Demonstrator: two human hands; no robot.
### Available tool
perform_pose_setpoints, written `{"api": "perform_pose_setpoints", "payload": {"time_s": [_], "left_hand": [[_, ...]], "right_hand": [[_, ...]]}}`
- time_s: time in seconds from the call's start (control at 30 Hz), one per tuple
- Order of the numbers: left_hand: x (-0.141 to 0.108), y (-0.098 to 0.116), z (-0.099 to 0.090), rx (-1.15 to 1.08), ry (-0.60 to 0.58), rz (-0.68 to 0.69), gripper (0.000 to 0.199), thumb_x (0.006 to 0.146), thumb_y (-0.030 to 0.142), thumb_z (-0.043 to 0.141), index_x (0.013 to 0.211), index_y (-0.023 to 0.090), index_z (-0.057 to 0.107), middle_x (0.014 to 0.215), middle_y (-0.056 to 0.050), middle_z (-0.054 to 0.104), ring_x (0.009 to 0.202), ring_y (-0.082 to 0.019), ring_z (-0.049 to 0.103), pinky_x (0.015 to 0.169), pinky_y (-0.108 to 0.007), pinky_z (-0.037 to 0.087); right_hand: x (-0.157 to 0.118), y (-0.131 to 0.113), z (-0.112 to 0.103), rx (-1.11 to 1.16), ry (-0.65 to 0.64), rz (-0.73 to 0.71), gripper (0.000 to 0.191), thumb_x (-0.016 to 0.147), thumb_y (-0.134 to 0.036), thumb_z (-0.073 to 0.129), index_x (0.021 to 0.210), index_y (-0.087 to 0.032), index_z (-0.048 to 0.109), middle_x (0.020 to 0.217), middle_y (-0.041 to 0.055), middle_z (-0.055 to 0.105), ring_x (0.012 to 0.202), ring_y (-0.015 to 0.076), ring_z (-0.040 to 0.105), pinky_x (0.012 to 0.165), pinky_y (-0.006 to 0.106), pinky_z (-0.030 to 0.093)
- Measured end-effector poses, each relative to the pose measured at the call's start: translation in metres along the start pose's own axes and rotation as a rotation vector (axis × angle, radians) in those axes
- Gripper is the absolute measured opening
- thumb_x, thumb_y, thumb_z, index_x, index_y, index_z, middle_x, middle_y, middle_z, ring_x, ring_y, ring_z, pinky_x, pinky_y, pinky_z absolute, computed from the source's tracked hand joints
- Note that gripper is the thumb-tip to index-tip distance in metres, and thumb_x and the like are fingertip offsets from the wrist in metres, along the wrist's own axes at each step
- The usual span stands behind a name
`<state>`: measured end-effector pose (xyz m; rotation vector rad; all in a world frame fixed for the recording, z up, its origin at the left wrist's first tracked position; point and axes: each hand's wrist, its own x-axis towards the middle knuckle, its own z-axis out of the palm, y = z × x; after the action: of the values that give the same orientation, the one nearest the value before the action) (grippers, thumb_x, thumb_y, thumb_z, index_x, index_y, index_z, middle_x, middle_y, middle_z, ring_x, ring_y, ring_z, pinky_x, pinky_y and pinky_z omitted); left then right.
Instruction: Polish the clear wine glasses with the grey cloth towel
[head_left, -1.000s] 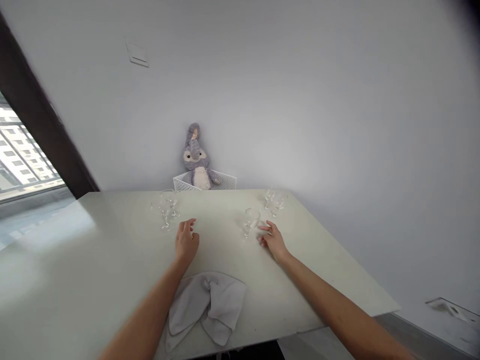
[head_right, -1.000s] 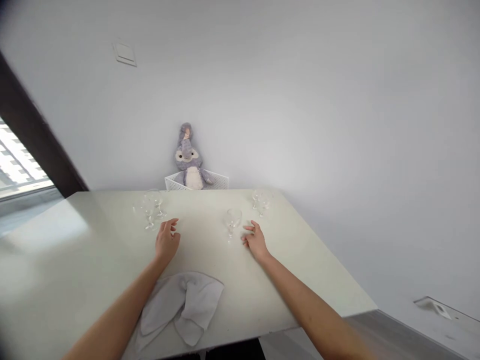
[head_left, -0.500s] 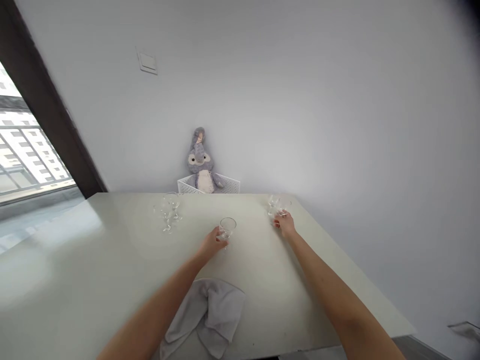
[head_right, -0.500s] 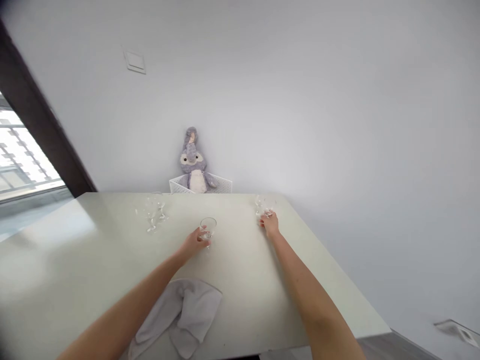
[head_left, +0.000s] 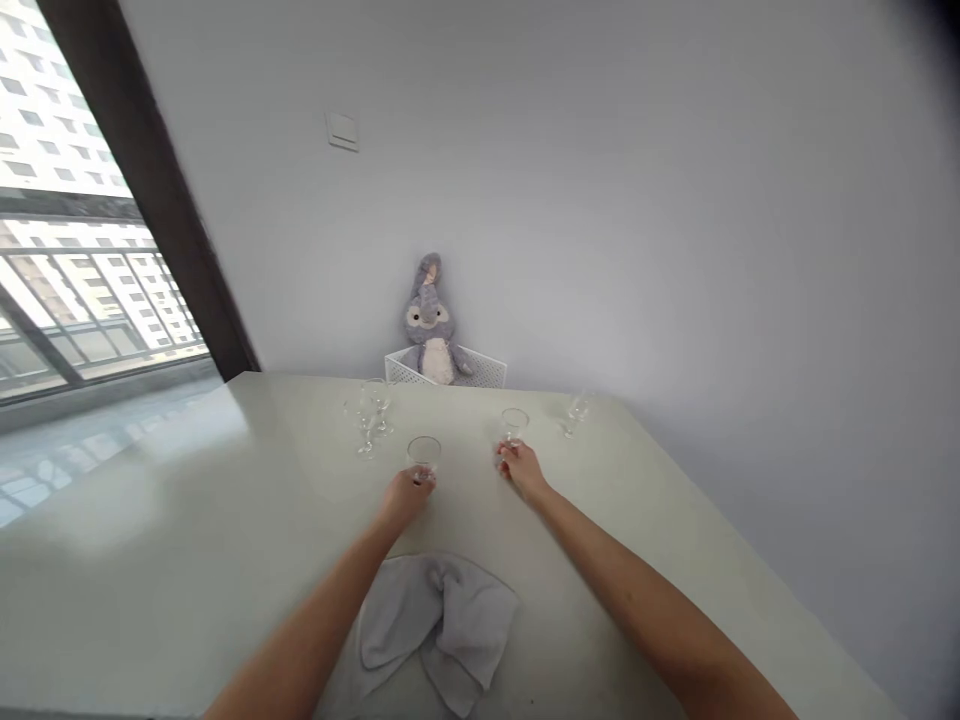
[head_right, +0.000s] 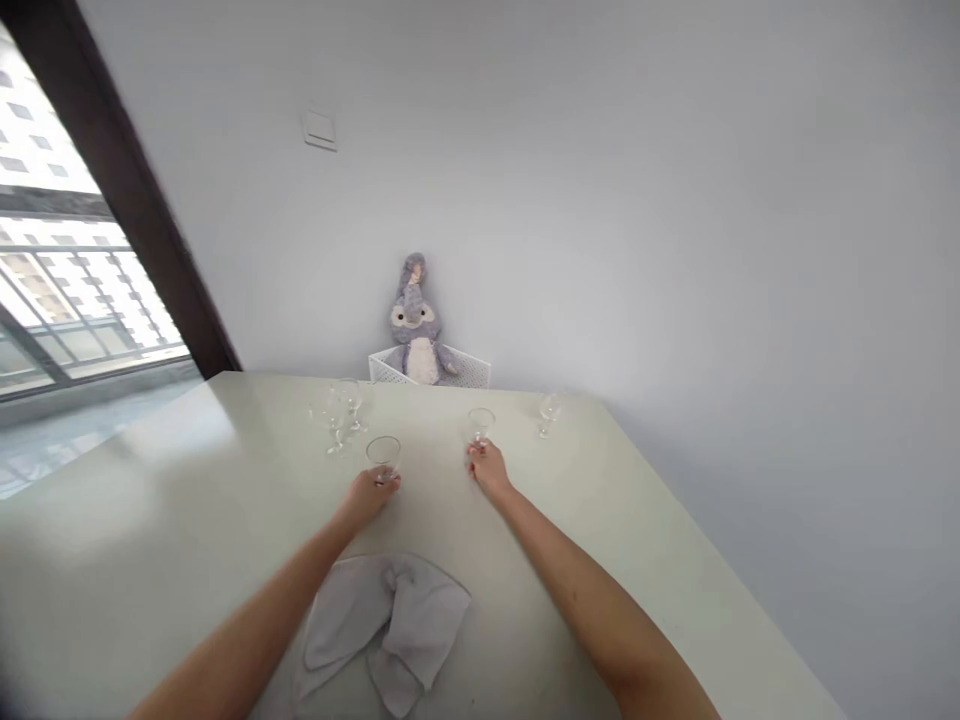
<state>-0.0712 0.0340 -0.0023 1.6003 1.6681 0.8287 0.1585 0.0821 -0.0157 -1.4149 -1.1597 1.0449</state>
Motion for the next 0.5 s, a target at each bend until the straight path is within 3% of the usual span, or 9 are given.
{"api": "perform_pose_setpoints", "payload": {"time_s": [0.13, 0.23, 0.33, 0.37, 0.4, 0.43, 0.5], "left_hand": [[-0.011, -0.027, -0.041, 0.017, 0.123, -0.105, 0.017, 0.069, 0.025, 0.052, 0.081, 0.018, 0.062, 0.072, -0.004, 0.064, 0.07, -0.018, 0.058, 0.061, -0.026, 0.04], [-0.024, -0.037, -0.065, 0.008, 0.193, -0.159, 0.028, 0.068, 0.022, 0.052, 0.096, 0.018, 0.059, 0.083, -0.005, 0.063, 0.071, -0.016, 0.058, 0.062, -0.026, 0.041], [-0.055, -0.024, -0.079, 0.015, 0.45, -0.197, 0.04, 0.066, 0.015, 0.05, 0.106, 0.015, 0.053, 0.097, -0.008, 0.058, 0.071, -0.015, 0.054, 0.069, -0.028, 0.042], [-0.071, -0.014, -0.081, 0.007, 0.612, -0.213, 0.039, 0.066, 0.015, 0.049, 0.105, 0.015, 0.053, 0.095, -0.008, 0.056, 0.071, -0.015, 0.053, 0.071, -0.03, 0.042], [-0.09, -0.001, -0.082, -0.039, 0.697, -0.192, 0.037, 0.068, 0.018, 0.048, 0.105, 0.016, 0.052, 0.089, -0.006, 0.056, 0.069, -0.016, 0.052, 0.069, -0.031, 0.042], [-0.111, 0.012, -0.083, -0.122, 0.694, -0.141, 0.034, 0.072, 0.023, 0.047, 0.105, 0.02, 0.053, 0.082, -0.003, 0.055, 0.067, -0.016, 0.051, 0.066, -0.031, 0.043], [-0.157, 0.037, -0.084, -0.348, 0.474, 0.058, 0.031, 0.077, 0.033, 0.046, 0.106, 0.024, 0.054, 0.082, -0.003, 0.057, 0.074, -0.018, 0.053, 0.068, -0.031, 0.045]], "right_hand": [[-0.015, -0.011, 0.074, -0.008, -0.215, -0.012, 0.016, 0.071, -0.022, 0.048, 0.086, -0.018, 0.052, 0.082, 0.002, 0.061, 0.043, 0.005, 0.049, 0.037, 0.016, 0.037], [-0.028, -0.019, 0.121, -0.022, -0.334, -0.024, 0.017, 0.072, -0.021, 0.049, 0.089, -0.018, 0.052, 0.083, 0.0017, 0.061, 0.044, 0.0045, 0.049, 0.037, 0.015, 0.037], [-0.036, -0.023, 0.152, -0.042, -0.384, -0.049, 0.018, 0.073, -0.02, 0.048, 0.091, -0.018, 0.052, 0.084, 0.002, 0.061, 0.043, 0.0046, 0.049, 0.036, 0.015, 0.036], [-0.038, -0.024, 0.158, -0.051, -0.386, -0.06, 0.018, 0.073, -0.02, 0.047, 0.091, -0.017, 0.052, 0.084, 0.0022, 0.06, 0.043, 0.0047, 0.049, 0.036, 0.016, 0.035], [-0.039, -0.024, 0.163, -0.06, -0.385, -0.071, 0.018, 0.074, -0.019, 0.047, 0.091, -0.017, 0.052, 0.084, 0.0023, 0.06, 0.043, 0.0048, 0.049, 0.036, 0.016, 0.035], [-0.039, -0.024, 0.166, -0.069, -0.381, -0.082, 0.018, 0.074, -0.019, 0.047, 0.091, -0.017, 0.053, 0.083, 0.0022, 0.06, 0.043, 0.0048, 0.048, 0.037, 0.016, 0.035], [-0.039, -0.023, 0.167, -0.089, -0.377, -0.101, 0.017, 0.074, -0.017, 0.046, 0.09, -0.017, 0.053, 0.082, 0.0017, 0.061, 0.043, 0.0048, 0.048, 0.039, 0.017, 0.035]]}}
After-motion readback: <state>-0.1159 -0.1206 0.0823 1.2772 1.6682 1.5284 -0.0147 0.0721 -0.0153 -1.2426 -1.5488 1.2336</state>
